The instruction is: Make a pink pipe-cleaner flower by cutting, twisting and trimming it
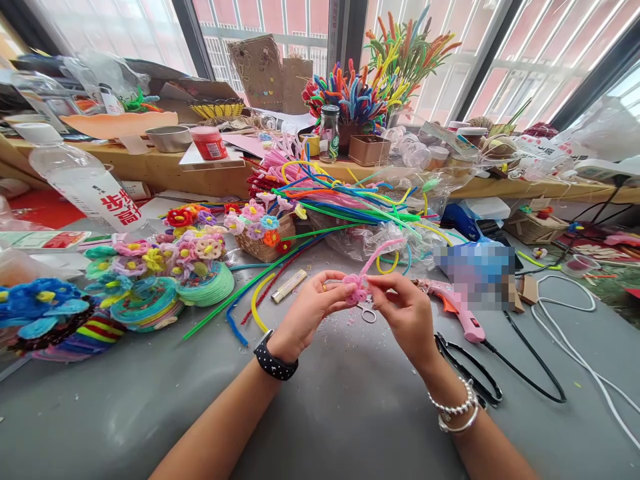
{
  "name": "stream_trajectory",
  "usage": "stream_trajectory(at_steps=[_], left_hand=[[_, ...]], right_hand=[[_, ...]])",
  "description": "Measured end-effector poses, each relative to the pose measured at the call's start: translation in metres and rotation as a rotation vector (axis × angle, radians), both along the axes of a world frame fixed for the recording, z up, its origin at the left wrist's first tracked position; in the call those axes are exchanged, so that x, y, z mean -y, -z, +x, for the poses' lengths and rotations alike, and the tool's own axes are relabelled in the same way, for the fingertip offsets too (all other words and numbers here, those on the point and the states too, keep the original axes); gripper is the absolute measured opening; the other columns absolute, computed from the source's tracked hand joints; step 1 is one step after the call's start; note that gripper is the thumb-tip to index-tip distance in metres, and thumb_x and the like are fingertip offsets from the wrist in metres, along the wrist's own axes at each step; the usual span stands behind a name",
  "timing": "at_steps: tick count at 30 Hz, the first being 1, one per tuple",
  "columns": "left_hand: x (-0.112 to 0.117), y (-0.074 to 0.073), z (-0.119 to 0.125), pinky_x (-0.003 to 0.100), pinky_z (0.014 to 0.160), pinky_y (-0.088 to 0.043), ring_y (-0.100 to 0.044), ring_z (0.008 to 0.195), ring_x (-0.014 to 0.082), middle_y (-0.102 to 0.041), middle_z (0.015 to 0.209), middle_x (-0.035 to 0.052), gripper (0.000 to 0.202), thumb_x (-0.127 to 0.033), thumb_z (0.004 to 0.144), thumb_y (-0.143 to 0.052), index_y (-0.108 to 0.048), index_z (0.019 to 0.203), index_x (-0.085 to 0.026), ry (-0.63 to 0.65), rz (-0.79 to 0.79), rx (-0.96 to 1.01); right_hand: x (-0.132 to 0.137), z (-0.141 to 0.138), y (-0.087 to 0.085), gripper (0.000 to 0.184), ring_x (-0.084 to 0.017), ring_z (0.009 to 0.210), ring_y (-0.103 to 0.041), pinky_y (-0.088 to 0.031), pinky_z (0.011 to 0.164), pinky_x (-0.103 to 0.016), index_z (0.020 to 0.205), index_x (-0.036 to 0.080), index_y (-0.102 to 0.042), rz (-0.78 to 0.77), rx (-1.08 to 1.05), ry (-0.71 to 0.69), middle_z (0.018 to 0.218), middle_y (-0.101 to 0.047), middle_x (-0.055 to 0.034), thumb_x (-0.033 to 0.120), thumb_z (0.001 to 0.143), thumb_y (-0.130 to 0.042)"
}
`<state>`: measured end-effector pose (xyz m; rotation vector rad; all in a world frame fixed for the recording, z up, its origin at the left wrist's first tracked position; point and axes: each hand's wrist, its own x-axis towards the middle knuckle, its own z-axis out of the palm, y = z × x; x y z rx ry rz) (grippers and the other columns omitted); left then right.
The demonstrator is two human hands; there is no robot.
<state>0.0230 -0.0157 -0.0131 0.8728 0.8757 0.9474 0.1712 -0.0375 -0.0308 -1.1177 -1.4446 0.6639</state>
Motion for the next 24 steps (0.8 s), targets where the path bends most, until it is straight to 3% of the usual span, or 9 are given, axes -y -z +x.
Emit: stream_trajectory(at_steps=[5, 13, 17, 24], left_hand=[[0.0, 0.001, 0.001, 0.025, 0.069, -0.048, -0.061, 0.069, 0.0118, -0.064, 0.072, 0.0023, 0.026, -0.026, 0.064, -0.068, -0.054, 0.082, -0.014, -0.043, 0.02, -0.061], [0.001, 0.004, 0.002, 0.025, 0.074, -0.047, -0.059, 0.076, 0.0116, -0.061, 0.079, 0.0004, 0.023, -0.027, 0.064, -0.068, -0.057, 0.08, -0.015, -0.05, 0.071, -0.044], [0.0, 0.003, 0.001, 0.025, 0.072, -0.046, -0.06, 0.072, 0.0117, -0.062, 0.075, 0.0008, 0.027, -0.025, 0.062, -0.069, -0.056, 0.082, -0.014, -0.04, 0.053, -0.057], [0.0, 0.002, 0.0, 0.024, 0.066, -0.046, -0.058, 0.065, 0.0097, -0.06, 0.07, 0.0002, 0.028, -0.025, 0.062, -0.069, -0.055, 0.083, -0.012, -0.045, 0.102, -0.1]], right_hand=[[0.002, 0.006, 0.002, 0.028, -0.017, 0.074, -0.055, -0.045, 0.067, -0.031, 0.1, 0.026, -0.062, 0.273, 0.436, 0.004, 0.082, -0.06, -0.0048, 0.015, 0.079, -0.048], [-0.001, 0.008, 0.006, 0.032, -0.018, 0.078, -0.056, -0.046, 0.071, -0.031, 0.107, 0.025, -0.058, 0.38, 0.574, -0.002, 0.085, -0.06, -0.0062, 0.012, 0.082, -0.044], [0.0, 0.006, 0.005, 0.027, -0.017, 0.078, -0.057, -0.047, 0.072, -0.031, 0.101, 0.023, -0.059, 0.367, 0.558, -0.008, 0.085, -0.061, -0.0061, 0.012, 0.082, -0.045], [-0.001, -0.002, 0.006, 0.017, -0.013, 0.073, -0.06, -0.053, 0.064, -0.026, 0.093, 0.023, -0.048, 0.16, 0.154, 0.085, 0.081, -0.06, -0.0007, 0.017, 0.078, -0.053]])
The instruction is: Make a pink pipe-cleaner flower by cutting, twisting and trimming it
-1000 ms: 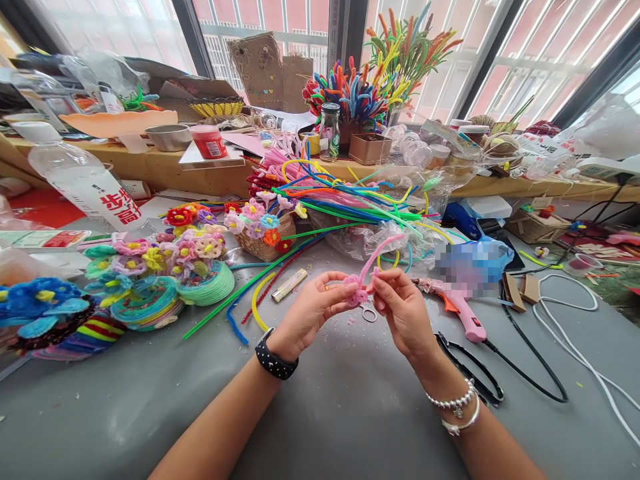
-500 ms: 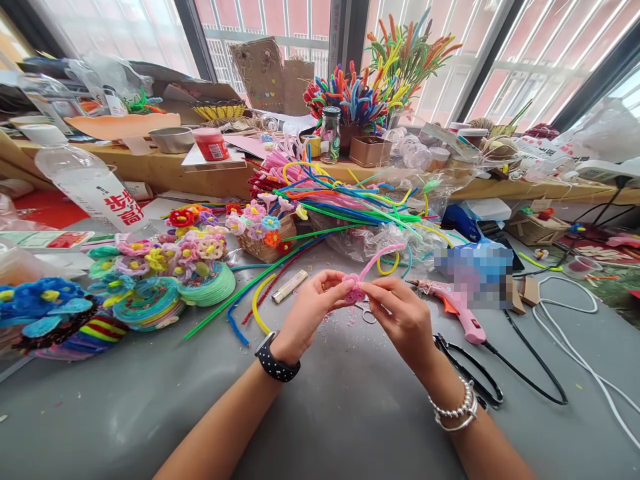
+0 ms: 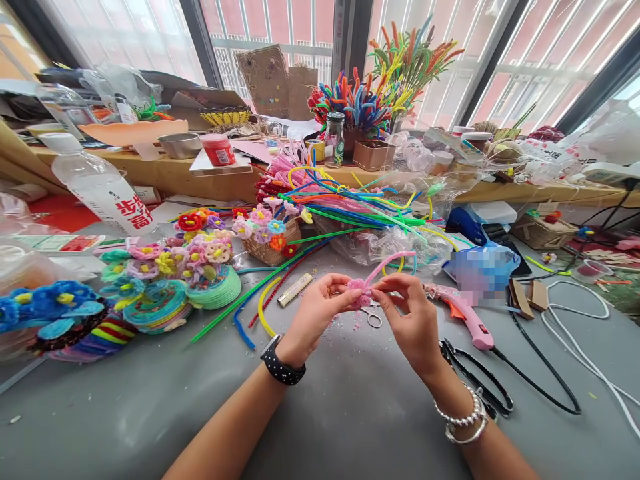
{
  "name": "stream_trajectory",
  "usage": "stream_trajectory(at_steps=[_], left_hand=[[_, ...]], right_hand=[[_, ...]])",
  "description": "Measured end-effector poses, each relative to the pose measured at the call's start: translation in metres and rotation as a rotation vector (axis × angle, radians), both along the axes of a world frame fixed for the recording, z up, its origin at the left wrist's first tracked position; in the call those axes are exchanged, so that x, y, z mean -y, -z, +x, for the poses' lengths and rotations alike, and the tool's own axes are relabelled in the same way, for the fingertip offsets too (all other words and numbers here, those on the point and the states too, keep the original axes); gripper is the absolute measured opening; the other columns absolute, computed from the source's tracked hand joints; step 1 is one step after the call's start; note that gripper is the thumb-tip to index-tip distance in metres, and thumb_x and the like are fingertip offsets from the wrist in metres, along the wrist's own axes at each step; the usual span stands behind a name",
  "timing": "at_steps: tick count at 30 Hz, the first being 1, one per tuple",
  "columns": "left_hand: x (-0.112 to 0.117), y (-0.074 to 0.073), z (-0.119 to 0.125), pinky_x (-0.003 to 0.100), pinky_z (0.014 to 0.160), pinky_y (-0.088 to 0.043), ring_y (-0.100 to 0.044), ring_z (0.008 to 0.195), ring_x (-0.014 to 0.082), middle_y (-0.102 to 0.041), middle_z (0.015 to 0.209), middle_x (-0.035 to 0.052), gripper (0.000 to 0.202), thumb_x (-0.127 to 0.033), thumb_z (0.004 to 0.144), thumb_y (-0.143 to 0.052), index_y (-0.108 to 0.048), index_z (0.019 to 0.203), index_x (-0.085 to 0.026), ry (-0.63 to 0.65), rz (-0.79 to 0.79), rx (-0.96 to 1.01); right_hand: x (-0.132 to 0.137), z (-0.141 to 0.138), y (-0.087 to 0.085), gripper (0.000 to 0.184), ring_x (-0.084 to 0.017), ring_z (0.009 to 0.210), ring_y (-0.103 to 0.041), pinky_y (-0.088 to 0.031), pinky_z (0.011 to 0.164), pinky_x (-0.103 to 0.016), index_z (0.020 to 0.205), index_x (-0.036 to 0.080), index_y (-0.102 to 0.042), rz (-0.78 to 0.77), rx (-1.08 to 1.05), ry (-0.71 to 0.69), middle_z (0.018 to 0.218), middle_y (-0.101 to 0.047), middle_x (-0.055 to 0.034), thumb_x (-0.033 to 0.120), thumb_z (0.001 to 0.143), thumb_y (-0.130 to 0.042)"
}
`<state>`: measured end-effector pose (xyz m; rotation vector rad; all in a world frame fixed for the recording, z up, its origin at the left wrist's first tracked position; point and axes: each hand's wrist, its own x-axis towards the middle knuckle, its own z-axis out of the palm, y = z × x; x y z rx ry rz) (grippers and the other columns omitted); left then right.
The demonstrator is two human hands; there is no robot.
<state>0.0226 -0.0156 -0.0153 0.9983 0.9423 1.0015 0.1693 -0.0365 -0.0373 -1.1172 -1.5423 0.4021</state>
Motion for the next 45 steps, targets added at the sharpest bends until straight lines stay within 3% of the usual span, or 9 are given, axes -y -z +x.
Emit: stream_trajectory(at_steps=[19, 26, 34, 40, 45], left_hand=[[-0.002, 0.004, 0.0, 0.028, 0.072, -0.046, -0.061, 0.072, 0.013, -0.062, 0.077, 0.0031, 0.027, -0.029, 0.065, -0.066, -0.054, 0.084, -0.012, -0.003, 0.005, -0.022], [-0.004, 0.002, -0.004, 0.025, 0.066, -0.047, -0.061, 0.067, 0.0121, -0.063, 0.071, 0.0016, 0.032, -0.025, 0.064, -0.068, -0.049, 0.088, -0.015, -0.011, -0.043, 0.007], [-0.001, 0.0, -0.001, 0.022, 0.065, -0.046, -0.06, 0.067, 0.0098, -0.063, 0.073, 0.0023, 0.034, -0.022, 0.065, -0.067, -0.044, 0.09, -0.016, 0.025, -0.101, 0.047], [0.001, 0.005, 0.007, 0.024, 0.059, -0.045, -0.057, 0.057, 0.0098, -0.055, 0.06, -0.0044, 0.037, -0.025, 0.065, -0.066, -0.037, 0.086, -0.017, -0.051, 0.045, -0.023], [0.003, 0.012, 0.011, 0.023, 0.059, -0.044, -0.053, 0.059, 0.0096, -0.048, 0.063, -0.0054, 0.029, -0.027, 0.069, -0.061, -0.038, 0.084, -0.019, -0.162, 0.317, -0.204]], right_hand=[[-0.003, 0.004, 0.006, 0.018, -0.016, 0.072, -0.056, -0.046, 0.066, -0.03, 0.088, 0.022, -0.048, 0.218, 0.42, -0.017, 0.078, -0.06, -0.0028, 0.007, 0.08, -0.044], [-0.005, 0.009, 0.004, 0.014, -0.014, 0.071, -0.056, -0.05, 0.063, -0.028, 0.091, 0.021, -0.047, 0.087, 0.217, -0.07, 0.081, -0.057, -0.0028, 0.013, 0.079, -0.05], [-0.007, 0.012, 0.003, 0.022, -0.016, 0.076, -0.052, -0.047, 0.065, -0.029, 0.096, 0.023, -0.054, 0.338, 0.534, -0.006, 0.084, -0.053, -0.005, 0.009, 0.079, -0.05], [-0.008, 0.01, 0.005, 0.014, -0.016, 0.071, -0.049, -0.045, 0.062, -0.029, 0.088, 0.02, -0.057, 0.409, 0.586, 0.071, 0.077, -0.05, -0.0044, 0.012, 0.08, -0.051], [-0.007, 0.002, 0.008, 0.008, -0.018, 0.074, -0.048, -0.044, 0.063, -0.032, 0.081, 0.019, -0.057, 0.258, 0.453, 0.083, 0.076, -0.047, -0.0044, 0.015, 0.079, -0.05]])
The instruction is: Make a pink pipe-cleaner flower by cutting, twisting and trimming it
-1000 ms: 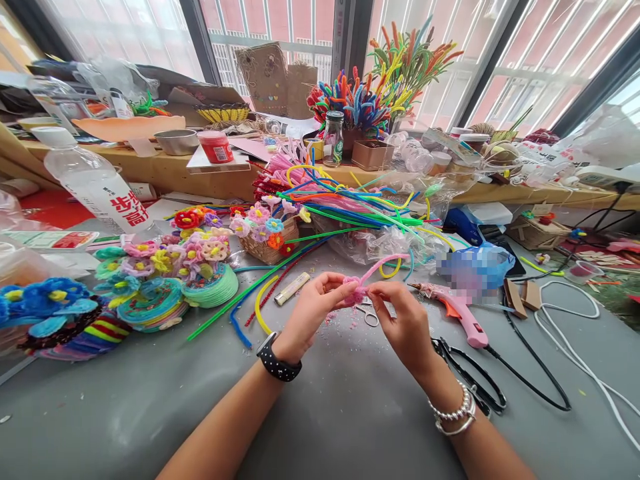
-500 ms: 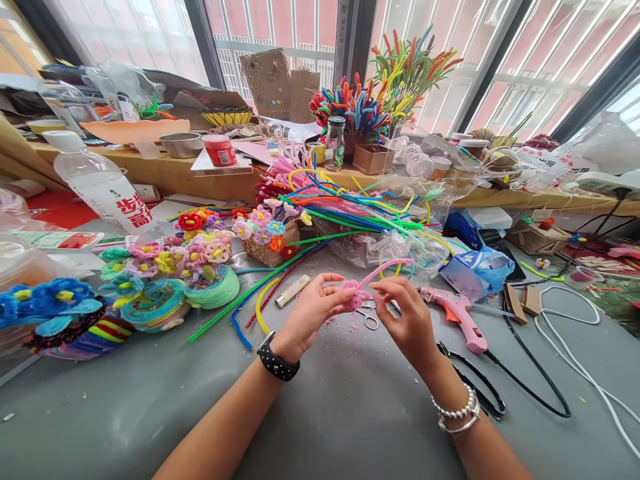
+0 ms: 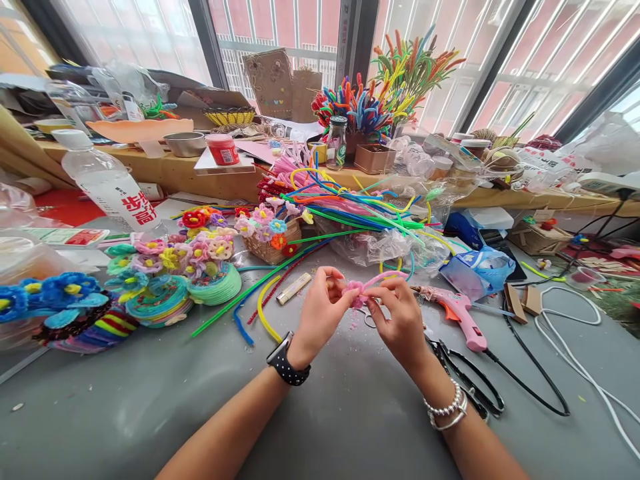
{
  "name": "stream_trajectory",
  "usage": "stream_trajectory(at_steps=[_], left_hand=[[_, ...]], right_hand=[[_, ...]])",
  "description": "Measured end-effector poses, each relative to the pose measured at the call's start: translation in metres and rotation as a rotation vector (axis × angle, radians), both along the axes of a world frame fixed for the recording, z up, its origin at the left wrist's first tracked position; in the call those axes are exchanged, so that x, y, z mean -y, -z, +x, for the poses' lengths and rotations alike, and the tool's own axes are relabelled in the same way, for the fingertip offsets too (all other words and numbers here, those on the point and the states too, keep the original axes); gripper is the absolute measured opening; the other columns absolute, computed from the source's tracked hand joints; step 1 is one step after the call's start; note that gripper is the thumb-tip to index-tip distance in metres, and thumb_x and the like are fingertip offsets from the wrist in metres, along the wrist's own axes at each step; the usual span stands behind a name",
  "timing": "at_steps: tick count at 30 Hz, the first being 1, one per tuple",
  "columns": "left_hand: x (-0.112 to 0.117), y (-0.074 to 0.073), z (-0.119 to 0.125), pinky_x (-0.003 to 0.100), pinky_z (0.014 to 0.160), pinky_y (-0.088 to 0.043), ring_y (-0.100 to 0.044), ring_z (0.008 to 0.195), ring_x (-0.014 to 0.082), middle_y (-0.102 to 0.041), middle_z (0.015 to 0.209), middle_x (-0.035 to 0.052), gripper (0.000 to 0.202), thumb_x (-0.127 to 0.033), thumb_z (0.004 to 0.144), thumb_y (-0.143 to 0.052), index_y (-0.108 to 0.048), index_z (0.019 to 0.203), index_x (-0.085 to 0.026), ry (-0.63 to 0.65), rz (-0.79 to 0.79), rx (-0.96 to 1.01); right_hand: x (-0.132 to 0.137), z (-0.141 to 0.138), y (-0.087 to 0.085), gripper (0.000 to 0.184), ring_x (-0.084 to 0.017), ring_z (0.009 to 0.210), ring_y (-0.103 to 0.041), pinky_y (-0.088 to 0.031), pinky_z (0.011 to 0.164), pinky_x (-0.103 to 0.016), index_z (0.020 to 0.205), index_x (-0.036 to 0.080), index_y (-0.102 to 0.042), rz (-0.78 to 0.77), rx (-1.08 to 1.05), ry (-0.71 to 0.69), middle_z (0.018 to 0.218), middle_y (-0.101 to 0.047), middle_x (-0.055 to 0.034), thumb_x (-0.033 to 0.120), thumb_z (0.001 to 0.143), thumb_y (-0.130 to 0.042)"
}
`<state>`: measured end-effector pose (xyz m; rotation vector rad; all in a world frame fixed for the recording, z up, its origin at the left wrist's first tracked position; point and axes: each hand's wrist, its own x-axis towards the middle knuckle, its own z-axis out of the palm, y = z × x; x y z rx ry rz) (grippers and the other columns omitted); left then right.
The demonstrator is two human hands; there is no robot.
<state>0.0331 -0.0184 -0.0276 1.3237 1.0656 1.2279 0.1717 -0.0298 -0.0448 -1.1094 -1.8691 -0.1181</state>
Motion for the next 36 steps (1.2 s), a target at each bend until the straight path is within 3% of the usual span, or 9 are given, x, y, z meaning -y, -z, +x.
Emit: stream_trajectory(at_steps=[5, 9, 14, 17, 19, 21, 24, 29, 36], left_hand=[[0.006, 0.002, 0.002, 0.023, 0.064, -0.043, -0.054, 0.066, 0.0112, -0.053, 0.071, -0.0018, 0.016, -0.025, 0.075, -0.053, -0.043, 0.087, -0.02, -0.154, 0.287, -0.286], [0.008, 0.006, 0.001, 0.024, 0.065, -0.041, -0.055, 0.069, 0.013, -0.056, 0.074, 0.0003, 0.008, -0.021, 0.078, -0.048, -0.045, 0.087, -0.021, -0.165, 0.467, -0.526], [0.005, 0.009, -0.006, 0.028, 0.069, -0.04, -0.053, 0.072, 0.0162, -0.058, 0.075, 0.0044, 0.014, -0.017, 0.081, -0.038, -0.051, 0.084, -0.02, -0.031, 0.668, -0.74], [0.003, 0.009, -0.008, 0.029, 0.071, -0.039, -0.053, 0.075, 0.0169, -0.059, 0.077, 0.0053, 0.018, -0.014, 0.081, -0.036, -0.053, 0.086, -0.02, 0.118, 0.729, -0.764], [0.002, 0.01, -0.007, 0.03, 0.072, -0.039, -0.053, 0.075, 0.0166, -0.059, 0.078, 0.0051, 0.015, -0.016, 0.081, -0.039, -0.051, 0.087, -0.02, 0.109, 0.7, -0.736], [0.002, 0.008, -0.006, 0.028, 0.07, -0.041, -0.053, 0.074, 0.0152, -0.058, 0.079, 0.0037, 0.009, -0.02, 0.08, -0.044, -0.048, 0.088, -0.02, -0.001, 0.595, -0.632], [0.001, 0.002, -0.006, 0.025, 0.066, -0.043, -0.054, 0.069, 0.0121, -0.053, 0.077, 0.0006, 0.016, -0.026, 0.077, -0.051, -0.042, 0.09, -0.02, -0.113, 0.354, -0.35], [-0.001, -0.007, -0.007, 0.021, 0.053, -0.043, -0.052, 0.059, 0.0095, -0.048, 0.066, -0.0037, 0.027, -0.03, 0.072, -0.058, -0.039, 0.089, -0.018, 0.007, 0.049, -0.028], [0.001, -0.008, -0.005, 0.02, 0.051, -0.041, -0.055, 0.057, 0.0097, -0.049, 0.064, -0.0043, 0.027, -0.03, 0.072, -0.057, -0.039, 0.089, -0.018, 0.088, -0.017, -0.004]], right_hand=[[0.005, -0.013, -0.001, 0.006, -0.018, 0.078, -0.047, -0.045, 0.062, -0.031, 0.075, 0.018, -0.056, -0.259, -0.3, 0.007, 0.081, -0.044, -0.0046, 0.021, 0.077, -0.051], [0.006, -0.016, -0.003, 0.013, -0.017, 0.081, -0.048, -0.045, 0.066, -0.028, 0.071, 0.018, -0.056, -0.473, -0.522, -0.03, 0.085, -0.043, -0.0041, 0.029, 0.076, -0.053], [0.005, -0.016, -0.003, 0.021, -0.015, 0.077, -0.047, -0.041, 0.062, -0.026, 0.064, 0.017, -0.051, -0.766, -0.791, -0.07, 0.082, -0.046, -0.0026, 0.036, 0.071, -0.054], [0.003, -0.015, -0.003, 0.019, -0.015, 0.075, -0.048, -0.04, 0.058, -0.025, 0.069, 0.017, -0.051, -1.009, -0.974, -0.203, 0.08, -0.05, -0.0029, 0.036, 0.071, -0.051], [0.003, -0.014, -0.003, 0.021, -0.015, 0.074, -0.05, -0.041, 0.058, -0.025, 0.072, 0.017, -0.051, -1.113, -1.016, -0.283, 0.079, -0.051, -0.0032, 0.037, 0.072, -0.049], [0.003, -0.012, -0.004, 0.023, -0.015, 0.073, -0.051, -0.042, 0.059, -0.025, 0.075, 0.016, -0.052, -1.038, -0.924, -0.258, 0.082, -0.052, -0.004, 0.04, 0.072, -0.051], [0.004, -0.009, -0.006, 0.024, -0.015, 0.074, -0.051, -0.045, 0.061, -0.028, 0.082, 0.017, -0.052, -0.667, -0.663, -0.112, 0.1, -0.047, -0.0076, 0.038, 0.071, -0.057], [0.006, -0.003, -0.009, 0.019, -0.018, 0.082, -0.05, -0.046, 0.07, -0.037, 0.096, 0.023, -0.054, -0.131, -0.171, -0.008, 0.108, -0.042, -0.0086, 0.02, 0.078, -0.051], [0.008, -0.001, -0.002, 0.02, -0.017, 0.078, -0.051, -0.048, 0.065, -0.033, 0.095, 0.023, -0.053, 0.05, 0.097, 0.024, 0.107, -0.044, -0.0087, 0.011, 0.08, -0.049]])
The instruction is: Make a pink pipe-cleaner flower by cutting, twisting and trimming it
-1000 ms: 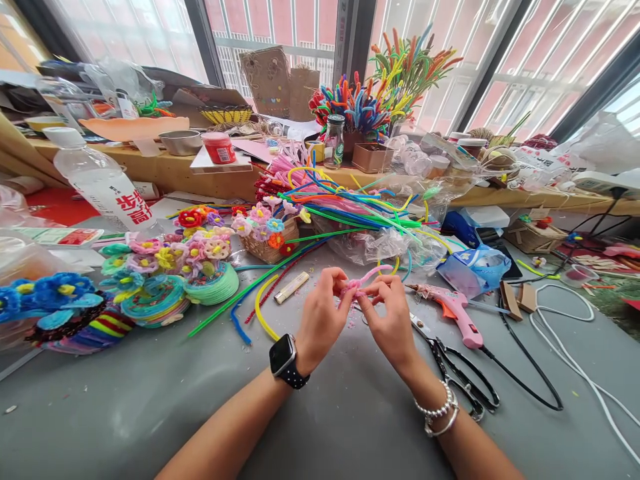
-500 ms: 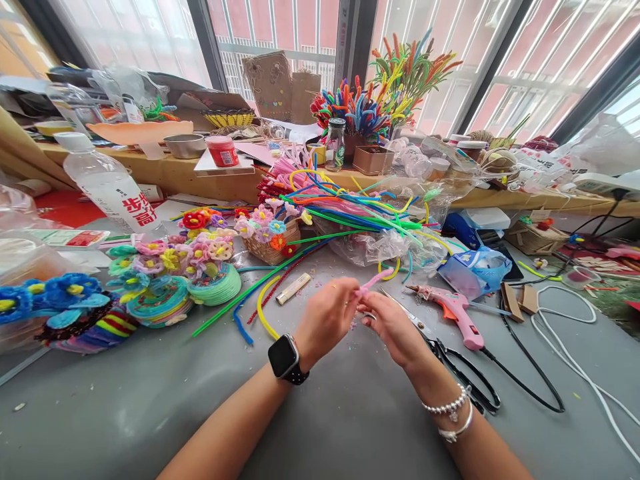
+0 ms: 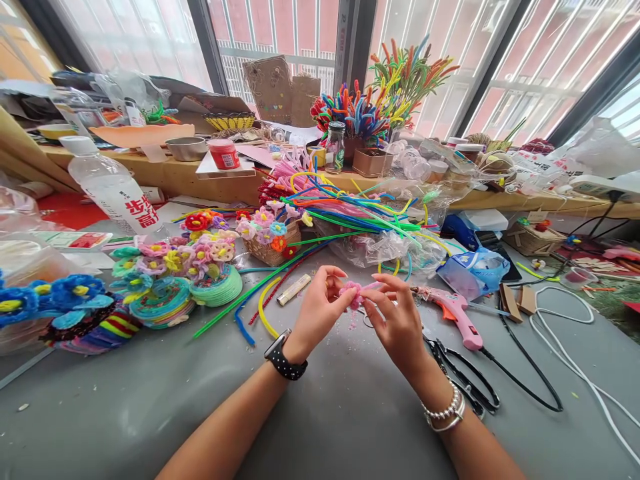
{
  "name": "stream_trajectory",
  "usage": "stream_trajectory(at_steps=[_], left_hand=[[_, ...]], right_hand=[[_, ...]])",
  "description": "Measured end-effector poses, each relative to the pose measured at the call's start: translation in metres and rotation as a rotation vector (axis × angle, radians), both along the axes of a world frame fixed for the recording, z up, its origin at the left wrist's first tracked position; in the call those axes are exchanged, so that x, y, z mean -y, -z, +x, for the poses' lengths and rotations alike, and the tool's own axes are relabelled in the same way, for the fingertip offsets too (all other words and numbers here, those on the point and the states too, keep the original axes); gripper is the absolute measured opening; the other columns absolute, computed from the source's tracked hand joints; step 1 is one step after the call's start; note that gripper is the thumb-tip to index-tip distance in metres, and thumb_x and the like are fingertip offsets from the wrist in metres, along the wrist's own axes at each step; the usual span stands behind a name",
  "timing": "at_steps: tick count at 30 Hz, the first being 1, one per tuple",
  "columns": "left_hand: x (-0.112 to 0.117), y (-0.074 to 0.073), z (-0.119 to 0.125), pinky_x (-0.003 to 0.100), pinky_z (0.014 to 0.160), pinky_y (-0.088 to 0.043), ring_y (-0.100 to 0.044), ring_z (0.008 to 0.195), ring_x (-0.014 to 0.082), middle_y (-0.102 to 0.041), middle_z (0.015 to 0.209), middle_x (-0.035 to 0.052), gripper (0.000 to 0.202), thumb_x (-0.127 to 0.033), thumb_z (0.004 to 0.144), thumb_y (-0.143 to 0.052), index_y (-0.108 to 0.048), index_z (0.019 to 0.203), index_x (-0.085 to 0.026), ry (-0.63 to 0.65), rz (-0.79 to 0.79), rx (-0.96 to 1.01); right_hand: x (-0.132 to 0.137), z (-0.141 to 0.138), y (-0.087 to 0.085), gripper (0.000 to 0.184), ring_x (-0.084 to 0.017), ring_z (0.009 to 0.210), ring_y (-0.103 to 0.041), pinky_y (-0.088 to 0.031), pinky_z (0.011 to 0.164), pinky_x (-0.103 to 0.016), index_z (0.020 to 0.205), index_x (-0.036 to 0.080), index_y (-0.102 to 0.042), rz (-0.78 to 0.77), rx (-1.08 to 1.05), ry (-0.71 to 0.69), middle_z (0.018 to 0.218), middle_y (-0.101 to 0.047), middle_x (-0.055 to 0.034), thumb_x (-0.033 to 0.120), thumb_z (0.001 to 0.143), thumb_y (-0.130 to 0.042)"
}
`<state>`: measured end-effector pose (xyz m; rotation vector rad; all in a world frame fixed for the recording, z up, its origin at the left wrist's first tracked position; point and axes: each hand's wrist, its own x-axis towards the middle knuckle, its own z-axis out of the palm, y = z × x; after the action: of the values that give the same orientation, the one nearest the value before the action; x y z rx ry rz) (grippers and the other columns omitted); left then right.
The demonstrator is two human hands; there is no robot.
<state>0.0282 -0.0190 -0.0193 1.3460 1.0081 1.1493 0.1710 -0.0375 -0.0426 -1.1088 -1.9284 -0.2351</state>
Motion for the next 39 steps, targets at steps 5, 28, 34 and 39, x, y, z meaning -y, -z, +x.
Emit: stream_trajectory(at_steps=[5, 28, 34, 39], left_hand=[[0.0, 0.002, 0.0, 0.021, 0.053, -0.04, -0.054, 0.056, 0.0098, -0.046, 0.061, -0.0055, 0.022, -0.029, 0.074, -0.054, -0.041, 0.087, -0.018, -0.036, 0.071, -0.077], [-0.005, 0.002, -0.009, 0.024, 0.059, -0.042, -0.051, 0.059, 0.01, -0.045, 0.068, -0.0039, 0.015, -0.028, 0.076, -0.05, -0.038, 0.081, -0.019, -0.157, 0.216, -0.205], [-0.003, 0.002, -0.003, 0.023, 0.053, -0.041, -0.05, 0.057, 0.01, -0.046, 0.065, -0.0036, 0.016, -0.028, 0.074, -0.051, -0.04, 0.079, -0.018, -0.074, 0.149, -0.25], [-0.004, 0.006, -0.002, 0.023, 0.053, -0.042, -0.051, 0.057, 0.0099, -0.046, 0.066, -0.0036, 0.016, -0.028, 0.076, -0.05, -0.039, 0.08, -0.018, -0.051, 0.142, -0.243]], right_hand=[[-0.001, -0.002, 0.004, 0.014, -0.017, 0.071, -0.049, -0.046, 0.063, -0.033, 0.091, 0.023, -0.055, 0.001, 0.023, 0.041, 0.093, -0.049, -0.0078, 0.016, 0.082, -0.047], [0.002, -0.012, -0.006, 0.021, -0.012, 0.057, -0.045, -0.042, 0.055, -0.027, 0.096, 0.02, -0.054, -0.423, -0.477, -0.093, 0.078, -0.052, -0.0024, 0.021, 0.076, -0.05], [-0.002, -0.005, -0.005, 0.019, -0.017, 0.075, -0.055, -0.047, 0.064, -0.028, 0.095, 0.018, -0.052, -0.171, -0.002, -0.132, 0.086, -0.057, -0.0065, 0.011, 0.081, -0.042], [-0.003, -0.006, -0.004, 0.014, -0.016, 0.072, -0.057, -0.047, 0.063, -0.027, 0.09, 0.016, -0.053, -0.083, 0.049, -0.123, 0.081, -0.059, -0.0065, 0.013, 0.082, -0.043]])
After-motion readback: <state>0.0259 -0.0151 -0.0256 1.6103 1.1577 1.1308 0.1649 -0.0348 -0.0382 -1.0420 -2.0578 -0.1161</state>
